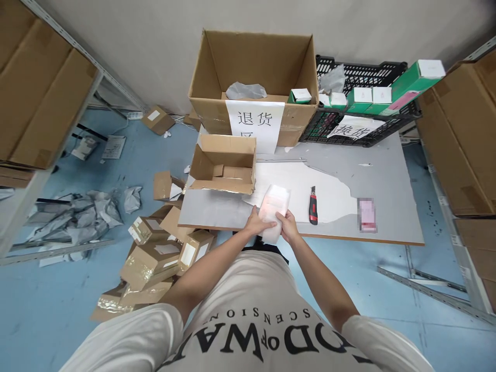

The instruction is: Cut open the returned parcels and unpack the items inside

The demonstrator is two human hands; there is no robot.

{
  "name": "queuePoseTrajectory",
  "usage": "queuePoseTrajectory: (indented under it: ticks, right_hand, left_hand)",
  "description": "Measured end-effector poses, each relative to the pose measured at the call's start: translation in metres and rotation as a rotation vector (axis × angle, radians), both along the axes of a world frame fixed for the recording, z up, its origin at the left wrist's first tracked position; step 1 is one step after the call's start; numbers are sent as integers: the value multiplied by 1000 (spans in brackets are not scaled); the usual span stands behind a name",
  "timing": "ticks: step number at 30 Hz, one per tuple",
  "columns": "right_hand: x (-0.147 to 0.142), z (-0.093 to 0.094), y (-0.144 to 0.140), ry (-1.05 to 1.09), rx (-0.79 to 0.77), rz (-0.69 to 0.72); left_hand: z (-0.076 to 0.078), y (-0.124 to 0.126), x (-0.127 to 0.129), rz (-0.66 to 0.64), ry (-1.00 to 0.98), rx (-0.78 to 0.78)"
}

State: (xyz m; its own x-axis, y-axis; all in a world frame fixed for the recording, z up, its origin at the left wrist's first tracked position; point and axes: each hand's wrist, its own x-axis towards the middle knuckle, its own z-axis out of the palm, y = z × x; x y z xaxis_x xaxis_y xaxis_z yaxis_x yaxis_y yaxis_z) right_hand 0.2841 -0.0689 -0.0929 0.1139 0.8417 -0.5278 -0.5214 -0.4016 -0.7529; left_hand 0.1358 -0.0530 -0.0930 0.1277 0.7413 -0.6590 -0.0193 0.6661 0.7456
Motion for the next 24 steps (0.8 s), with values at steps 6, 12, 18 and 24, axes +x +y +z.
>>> queuePoseTrajectory:
  ticks: [6,12,18,24]
  right_hand:
    - [1,11,-2,86,-24,123]
    - [26,19,20,74,5,268]
    - [35,25,46,-67,-11,371]
    - [33,24,51,-482,259,552]
  left_hand:
    - [5,-1,-6,-183,-160,-31]
    - [6,-5,-17,-251,-158,-44]
    - [16,-8,-19,-298,-237,-111]
    - [27,-3,-23,-228,-296,-183]
